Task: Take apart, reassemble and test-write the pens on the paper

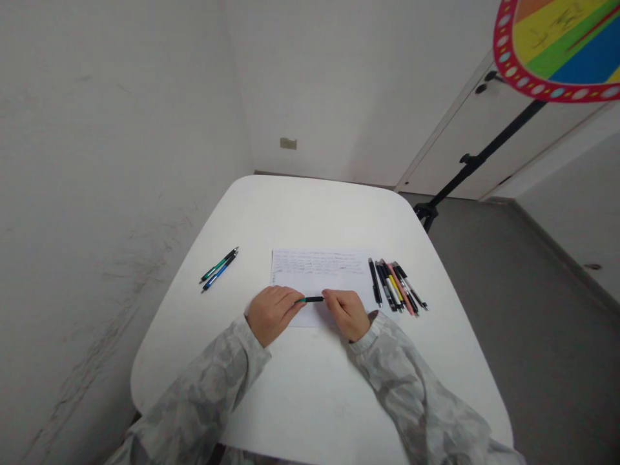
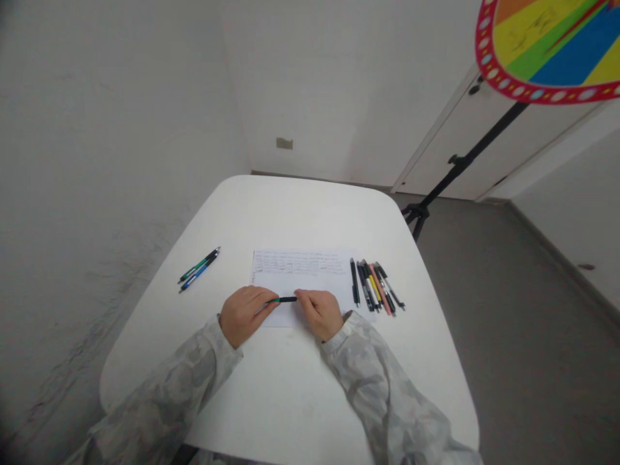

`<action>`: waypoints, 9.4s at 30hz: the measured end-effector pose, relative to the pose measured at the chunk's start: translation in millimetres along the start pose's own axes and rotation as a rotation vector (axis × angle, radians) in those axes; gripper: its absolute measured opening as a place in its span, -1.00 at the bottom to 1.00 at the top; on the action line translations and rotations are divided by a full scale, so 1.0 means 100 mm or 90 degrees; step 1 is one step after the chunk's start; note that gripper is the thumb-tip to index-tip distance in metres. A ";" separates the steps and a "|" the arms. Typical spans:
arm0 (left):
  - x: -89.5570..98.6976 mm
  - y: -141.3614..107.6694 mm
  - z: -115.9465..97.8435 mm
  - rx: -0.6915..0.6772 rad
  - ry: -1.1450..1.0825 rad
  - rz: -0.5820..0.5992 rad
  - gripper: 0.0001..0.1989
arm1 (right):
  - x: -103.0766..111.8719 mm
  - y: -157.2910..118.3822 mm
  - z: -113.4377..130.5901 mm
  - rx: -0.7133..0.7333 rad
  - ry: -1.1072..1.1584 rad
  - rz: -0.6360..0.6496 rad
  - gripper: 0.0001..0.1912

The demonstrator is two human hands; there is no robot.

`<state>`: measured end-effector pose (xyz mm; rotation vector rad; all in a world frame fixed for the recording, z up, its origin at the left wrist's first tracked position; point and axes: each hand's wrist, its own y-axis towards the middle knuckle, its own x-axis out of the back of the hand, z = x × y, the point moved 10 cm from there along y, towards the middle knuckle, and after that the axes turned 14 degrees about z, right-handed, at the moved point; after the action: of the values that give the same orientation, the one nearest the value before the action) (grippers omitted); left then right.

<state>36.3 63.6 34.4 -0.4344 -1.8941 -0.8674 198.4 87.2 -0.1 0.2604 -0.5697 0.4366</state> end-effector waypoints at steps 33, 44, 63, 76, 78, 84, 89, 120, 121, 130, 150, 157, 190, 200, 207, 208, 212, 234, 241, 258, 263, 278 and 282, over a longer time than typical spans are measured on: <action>0.04 0.05 0.17 0.097 -0.263 -0.056 -0.81 | -0.06 -0.05 0.34 0.186 -0.231 0.045 -0.62; -0.10 0.23 0.27 0.017 -0.079 0.008 -0.77 | 0.65 0.23 -0.18 0.062 0.632 -0.213 -0.41; -0.28 0.22 0.22 -0.024 -0.068 0.087 -0.74 | 0.68 0.33 -0.56 0.055 1.032 -0.230 -0.25; -0.30 0.21 0.22 -0.021 -0.065 0.095 -0.74 | 0.77 0.31 -0.54 -0.016 0.855 -0.243 -0.23; -0.29 0.21 0.22 -0.021 -0.065 0.093 -0.75 | 0.76 0.32 -0.54 -0.023 0.842 -0.240 -0.22; -0.28 0.23 0.21 -0.023 -0.056 0.098 -0.76 | 0.78 0.30 -0.53 -0.016 0.828 -0.247 -0.20; -0.30 0.22 0.20 -0.028 -0.050 0.106 -0.74 | 0.79 0.34 -0.50 -0.009 0.818 -0.258 -0.32; -0.38 0.21 0.23 -0.006 -0.063 0.152 -0.54 | 0.64 0.09 -0.79 -0.123 0.157 -0.253 -0.68; -0.38 0.21 0.23 -0.006 -0.062 0.150 -0.54 | 0.64 0.09 -0.78 -0.119 0.154 -0.251 -0.67; -0.35 0.21 0.22 -0.014 -0.050 0.142 -0.55 | 0.65 0.07 -0.78 -0.127 0.120 -0.254 -0.70; -0.37 0.20 0.23 -0.010 -0.058 0.147 -0.54 | 0.71 0.05 -0.72 -0.138 0.055 -0.267 -0.71; -0.39 0.19 0.24 -0.007 -0.056 0.152 -0.53 | 0.72 0.03 -0.74 -0.137 0.058 -0.282 -0.70; -0.37 0.19 0.23 -0.006 -0.055 0.150 -0.54 | 0.81 -0.04 -0.73 -0.155 0.002 -0.331 -0.70; -0.38 0.20 0.24 -0.003 -0.064 0.155 -0.55 | 0.81 -0.04 -0.71 -0.166 0.003 -0.315 -0.68; -0.38 0.19 0.24 -0.007 -0.057 0.153 -0.54 | 0.87 -0.14 -0.67 -0.119 0.110 -0.366 -0.85; -0.37 0.19 0.23 -0.011 -0.057 0.150 -0.54 | 0.90 -0.20 -0.65 -0.114 0.113 -0.374 -0.84; -0.36 0.19 0.23 -0.012 -0.057 0.145 -0.55 | 1.07 -0.51 -0.56 -0.112 0.045 -0.382 -0.79; -0.37 0.19 0.24 -0.014 -0.045 0.147 -0.56 | 1.28 -1.15 -0.71 -0.044 0.133 -0.299 -0.29; -0.34 0.20 0.24 -0.016 -0.055 0.138 -0.58 | 1.92 -1.12 -0.99 -0.120 -0.136 -0.277 -0.45; 0.64 -0.27 1.25 0.387 0.190 -0.031 -0.68 | 1.84 -0.89 -1.43 -0.112 -0.276 -0.125 -0.49; 0.58 -0.62 1.71 0.452 0.249 0.159 -0.65 | 1.88 -0.93 -1.47 -0.117 -0.221 -0.175 -0.56; 0.66 -0.47 1.17 0.274 0.269 0.079 -0.71 | 1.96 -1.01 -0.76 -0.026 -0.291 -0.359 -0.67; 0.58 -0.03 0.42 0.072 0.192 0.016 -0.78 | 1.39 -0.61 -0.02 0.081 -0.200 -0.246 -0.78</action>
<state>-18.8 87.8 73.0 -0.2424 -1.6461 -0.7592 332.8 79.7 70.8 0.5563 -0.7810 0.0554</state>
